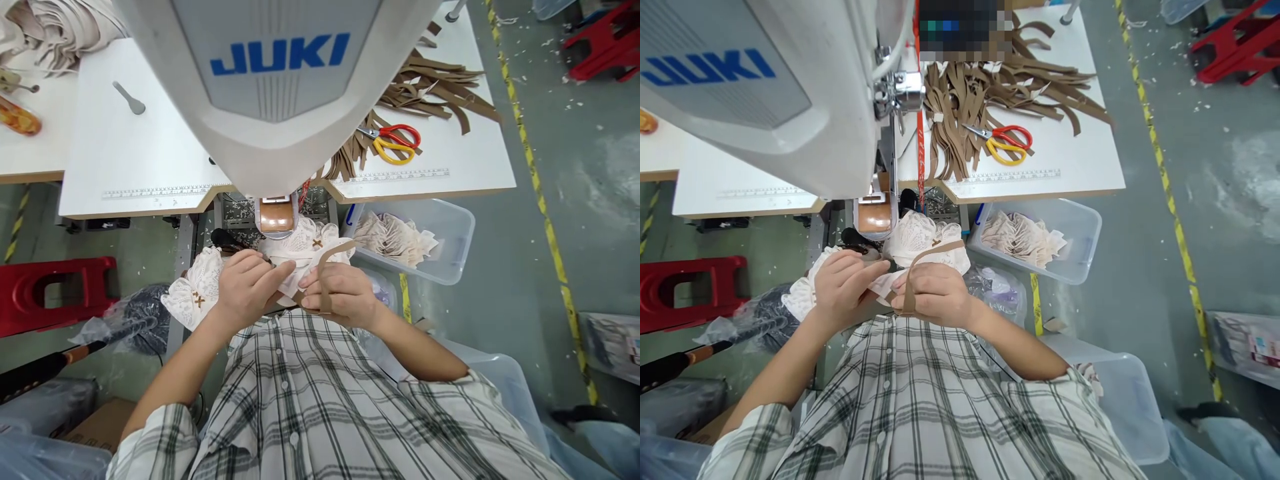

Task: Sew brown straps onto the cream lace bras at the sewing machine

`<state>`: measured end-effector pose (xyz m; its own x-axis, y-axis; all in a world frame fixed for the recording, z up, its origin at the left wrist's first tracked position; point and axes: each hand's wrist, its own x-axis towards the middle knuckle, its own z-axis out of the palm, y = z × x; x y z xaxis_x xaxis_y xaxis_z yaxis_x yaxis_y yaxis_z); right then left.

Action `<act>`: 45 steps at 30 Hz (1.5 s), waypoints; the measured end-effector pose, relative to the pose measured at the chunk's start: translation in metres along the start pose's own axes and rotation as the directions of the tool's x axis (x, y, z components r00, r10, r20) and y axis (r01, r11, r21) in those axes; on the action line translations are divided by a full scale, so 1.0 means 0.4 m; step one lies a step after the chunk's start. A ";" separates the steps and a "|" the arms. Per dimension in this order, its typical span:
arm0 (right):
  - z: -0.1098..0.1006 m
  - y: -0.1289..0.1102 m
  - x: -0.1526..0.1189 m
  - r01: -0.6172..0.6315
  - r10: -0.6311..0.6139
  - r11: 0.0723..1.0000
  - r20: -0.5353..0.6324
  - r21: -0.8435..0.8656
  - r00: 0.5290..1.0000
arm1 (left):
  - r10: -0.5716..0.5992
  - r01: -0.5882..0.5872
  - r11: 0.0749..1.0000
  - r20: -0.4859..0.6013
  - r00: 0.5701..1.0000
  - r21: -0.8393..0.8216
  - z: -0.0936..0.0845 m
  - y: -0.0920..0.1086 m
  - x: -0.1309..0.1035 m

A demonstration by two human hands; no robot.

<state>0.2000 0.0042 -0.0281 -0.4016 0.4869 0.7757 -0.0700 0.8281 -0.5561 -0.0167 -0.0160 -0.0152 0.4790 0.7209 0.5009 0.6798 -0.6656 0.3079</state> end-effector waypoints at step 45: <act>0.033 -0.020 -0.027 -0.050 0.048 0.995 0.024 0.083 0.999 | 0.198 -0.224 0.963 -0.172 0.965 -0.150 -0.020 0.011 -0.007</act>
<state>0.1927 -0.0115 -0.0359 -0.4263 0.5195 0.7405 -0.1258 0.7766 -0.6173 -0.0194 -0.0225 -0.0089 0.5016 0.5307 0.6831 0.4640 -0.8316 0.3053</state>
